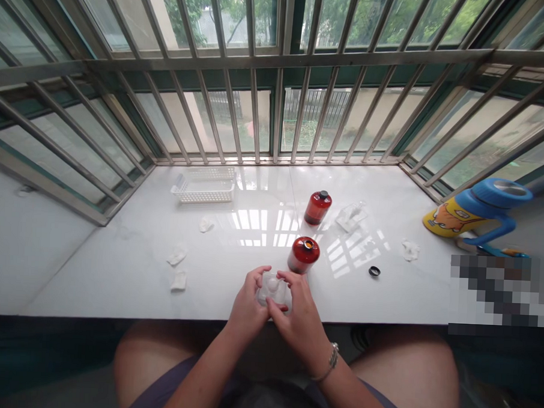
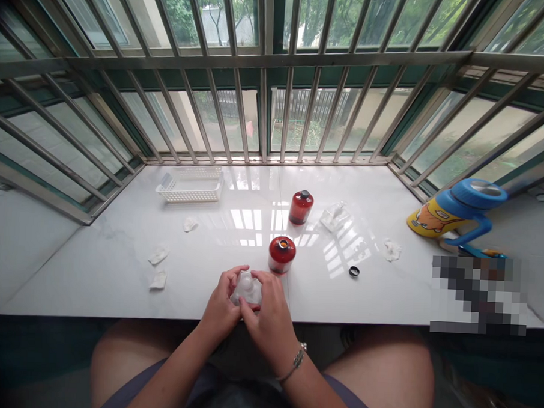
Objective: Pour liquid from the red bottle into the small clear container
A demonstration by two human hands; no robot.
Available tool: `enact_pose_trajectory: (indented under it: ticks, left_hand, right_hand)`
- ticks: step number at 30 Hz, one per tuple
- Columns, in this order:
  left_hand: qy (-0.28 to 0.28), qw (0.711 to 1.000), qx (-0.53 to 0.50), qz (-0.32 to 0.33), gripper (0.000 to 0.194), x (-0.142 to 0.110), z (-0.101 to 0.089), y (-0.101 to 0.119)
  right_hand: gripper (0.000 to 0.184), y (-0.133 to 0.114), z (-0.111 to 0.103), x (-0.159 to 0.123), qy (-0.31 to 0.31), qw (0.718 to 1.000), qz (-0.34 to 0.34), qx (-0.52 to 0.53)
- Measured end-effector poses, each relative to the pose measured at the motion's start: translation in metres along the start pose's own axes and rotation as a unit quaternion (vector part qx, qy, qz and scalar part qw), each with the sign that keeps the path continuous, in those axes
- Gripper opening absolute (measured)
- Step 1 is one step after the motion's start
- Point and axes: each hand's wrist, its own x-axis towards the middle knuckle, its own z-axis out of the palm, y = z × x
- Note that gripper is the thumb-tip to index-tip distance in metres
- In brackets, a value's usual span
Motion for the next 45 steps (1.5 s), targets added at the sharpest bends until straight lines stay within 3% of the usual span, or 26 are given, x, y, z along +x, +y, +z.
enact_pose_trajectory:
  ticks: [5, 10, 13, 16, 19, 24, 29, 35, 40, 45]
  left_hand:
    - [-0.016, 1.000, -0.006, 0.010, 0.085, 0.001, 0.000, 0.000]
    - [-0.004, 0.998, 0.047, 0.039, 0.039, 0.001, -0.002, 0.001]
    - [-0.001, 1.000, 0.022, 0.003, 0.053, -0.001, 0.000, -0.002]
    - [-0.002, 1.000, -0.025, 0.012, 0.068, -0.001, 0.003, -0.004]
    - [-0.002, 0.999, -0.033, 0.010, 0.071, -0.001, 0.003, -0.002]
    - [-0.015, 0.999, -0.023, -0.019, 0.075, 0.000, 0.000, 0.002]
    - [-0.022, 0.999, -0.015, -0.021, 0.082, 0.001, -0.001, 0.000]
    - [-0.017, 1.000, 0.003, -0.017, 0.083, 0.000, -0.001, -0.001]
    - [-0.018, 1.000, 0.001, -0.012, 0.080, 0.000, -0.001, 0.001]
    - [-0.017, 1.000, 0.008, -0.017, 0.080, -0.001, -0.001, -0.001]
  right_hand:
    - [0.055, 0.000, 0.006, 0.004, 0.010, 1.000, 0.016, -0.004]
    - [0.069, 0.005, 0.013, 0.007, 0.024, 0.999, 0.030, -0.013]
    - [0.073, 0.008, 0.015, 0.008, 0.029, 0.999, 0.032, -0.010]
    - [0.072, 0.011, 0.015, 0.009, 0.026, 0.999, 0.037, -0.007]
    - [0.063, 0.010, 0.014, 0.009, 0.028, 0.999, 0.045, 0.003]
    - [0.052, -0.002, 0.000, 0.009, 0.085, 0.995, 0.015, 0.056]
    - [0.058, -0.013, -0.019, 0.004, 0.124, 0.985, 0.003, 0.116]
    - [0.060, -0.011, -0.023, 0.000, 0.113, 0.986, 0.006, 0.126]
    - [0.049, -0.011, -0.023, 0.007, 0.074, 0.995, -0.050, 0.046]
    - [0.058, -0.011, -0.025, 0.010, 0.052, 0.994, -0.087, 0.032]
